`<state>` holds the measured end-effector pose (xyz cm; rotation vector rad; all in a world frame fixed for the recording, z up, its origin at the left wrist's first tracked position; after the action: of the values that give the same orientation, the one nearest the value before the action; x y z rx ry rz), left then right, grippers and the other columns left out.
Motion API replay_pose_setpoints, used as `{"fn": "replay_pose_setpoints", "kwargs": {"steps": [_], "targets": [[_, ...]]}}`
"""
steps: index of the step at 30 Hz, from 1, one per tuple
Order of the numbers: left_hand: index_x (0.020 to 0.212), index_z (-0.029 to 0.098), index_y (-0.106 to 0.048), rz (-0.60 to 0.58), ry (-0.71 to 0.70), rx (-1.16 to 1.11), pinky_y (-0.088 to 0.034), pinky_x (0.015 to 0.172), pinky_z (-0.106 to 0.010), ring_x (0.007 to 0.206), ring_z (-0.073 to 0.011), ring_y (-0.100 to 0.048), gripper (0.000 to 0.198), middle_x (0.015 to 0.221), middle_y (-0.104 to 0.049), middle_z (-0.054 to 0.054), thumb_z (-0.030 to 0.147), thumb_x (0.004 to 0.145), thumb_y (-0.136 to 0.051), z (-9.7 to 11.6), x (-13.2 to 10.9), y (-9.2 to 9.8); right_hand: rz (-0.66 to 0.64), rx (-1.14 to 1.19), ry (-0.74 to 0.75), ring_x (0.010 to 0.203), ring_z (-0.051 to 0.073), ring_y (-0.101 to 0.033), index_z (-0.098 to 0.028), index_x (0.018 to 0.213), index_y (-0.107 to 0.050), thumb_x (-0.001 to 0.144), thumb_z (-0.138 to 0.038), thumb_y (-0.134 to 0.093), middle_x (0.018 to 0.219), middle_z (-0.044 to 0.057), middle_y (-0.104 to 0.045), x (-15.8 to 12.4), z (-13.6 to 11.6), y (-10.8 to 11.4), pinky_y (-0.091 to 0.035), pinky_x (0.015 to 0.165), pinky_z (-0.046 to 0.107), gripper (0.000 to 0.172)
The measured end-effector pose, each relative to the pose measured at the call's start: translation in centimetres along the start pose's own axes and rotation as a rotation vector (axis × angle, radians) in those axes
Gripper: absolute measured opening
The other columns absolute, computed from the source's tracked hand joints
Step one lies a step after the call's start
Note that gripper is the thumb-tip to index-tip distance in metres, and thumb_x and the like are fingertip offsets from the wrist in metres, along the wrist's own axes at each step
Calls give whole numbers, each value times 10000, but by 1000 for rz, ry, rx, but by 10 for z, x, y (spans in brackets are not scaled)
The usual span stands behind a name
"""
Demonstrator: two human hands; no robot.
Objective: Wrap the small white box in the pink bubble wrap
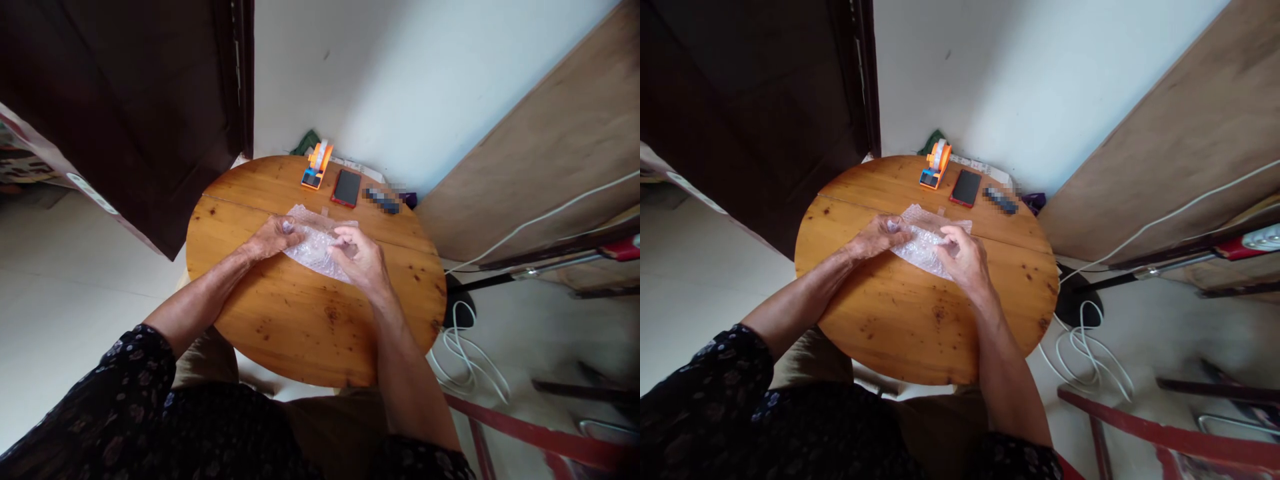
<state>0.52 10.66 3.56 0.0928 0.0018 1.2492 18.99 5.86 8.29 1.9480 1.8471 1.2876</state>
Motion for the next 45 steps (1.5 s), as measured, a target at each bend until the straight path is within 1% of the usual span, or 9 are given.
{"fn": "replay_pose_setpoints", "kwargs": {"steps": [9, 18, 21, 24, 27, 30, 35, 40, 45], "targets": [[656, 148, -554, 100, 29, 5, -267, 514, -223, 521, -55, -366, 271, 585, -463, 54, 277, 743, -776, -1, 3, 8, 183, -32, -24, 908, 237, -711, -250, 989, -706, 873, -362, -619, 948, 44, -759, 3, 15, 11, -550, 889, 413, 183], [651, 159, -543, 118, 57, 17, -270, 521, -240, 523, -62, -369, 295, 581, -460, 50, 299, 723, -793, -12, 4, 6, 154, 19, -70, 876, 233, -715, -237, 937, -711, 832, -353, -621, 915, 51, -762, 6, 30, 1, -561, 877, 419, 180], [707, 161, -593, 20, 58, -77, -322, 541, -248, 541, -88, -454, 425, 612, -558, 19, 525, 705, -813, -3, 1, 3, -36, 221, -109, 779, 202, -702, -227, 942, -711, 825, -413, -682, 853, 33, -751, 5, 20, 0, -574, 770, 370, 222], [746, 162, -642, -140, 149, -176, -369, 531, -270, 523, -133, -540, 680, 617, -649, -42, 841, 704, -625, 2, -2, -2, -245, 480, -153, 580, 162, -640, -214, 945, -702, 900, -569, -606, 747, 18, -710, 1, 8, -2, -549, 600, 334, 371], [772, 153, -670, -353, 258, -188, -423, 549, -296, 524, -185, -619, 831, 593, -689, -99, 955, 693, -466, -2, -7, -13, -182, 484, -185, 530, 146, -604, -208, 928, -688, 923, -604, -553, 740, 16, -690, 2, 12, 4, -534, 569, 332, 419], [810, 140, -680, -399, 255, -139, -467, 601, -313, 584, -212, -669, 742, 632, -714, -112, 865, 745, -535, -6, -8, -14, -86, 231, -131, 745, 192, -682, -214, 975, -694, 844, -466, -675, 881, 44, -729, 5, 18, -1, -569, 726, 371, 285], [992, 140, -671, -200, 33, -2, -501, 811, -303, 883, -187, -682, 354, 953, -754, -66, 334, 702, -734, 5, -1, 0, -221, -23, 21, 1188, 307, -649, -225, 1305, -621, 751, -319, -743, 1326, 132, -681, 0, 14, -40, -511, 1012, 487, 574], [1314, 135, -557, -317, 9, 104, -510, 893, -341, 1008, -212, -673, 684, 1109, -735, -88, 149, 631, -591, -8, 0, -17, -292, -60, -1, 1080, 284, -689, -200, 1235, -653, 776, -265, -690, 1188, 111, -736, -3, 7, -45, -528, 951, 436, 464], [1400, 130, -503, -350, -75, 243, -499, 958, -383, 1052, -235, -675, 720, 1164, -737, -119, 157, 683, -568, -12, 0, -23, -445, -14, 16, 965, 239, -698, -246, 1169, -654, 770, -284, -711, 1116, 47, -751, -9, -9, -46, -526, 843, 359, 404]]}}
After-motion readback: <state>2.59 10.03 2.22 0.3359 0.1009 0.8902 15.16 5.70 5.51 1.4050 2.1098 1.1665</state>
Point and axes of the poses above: each hand's wrist, its own x-axis towards the middle knuckle, its own y-axis out of the back of the hand, z = x × y, the point moved 9 cm from there along x, towards the middle knuckle
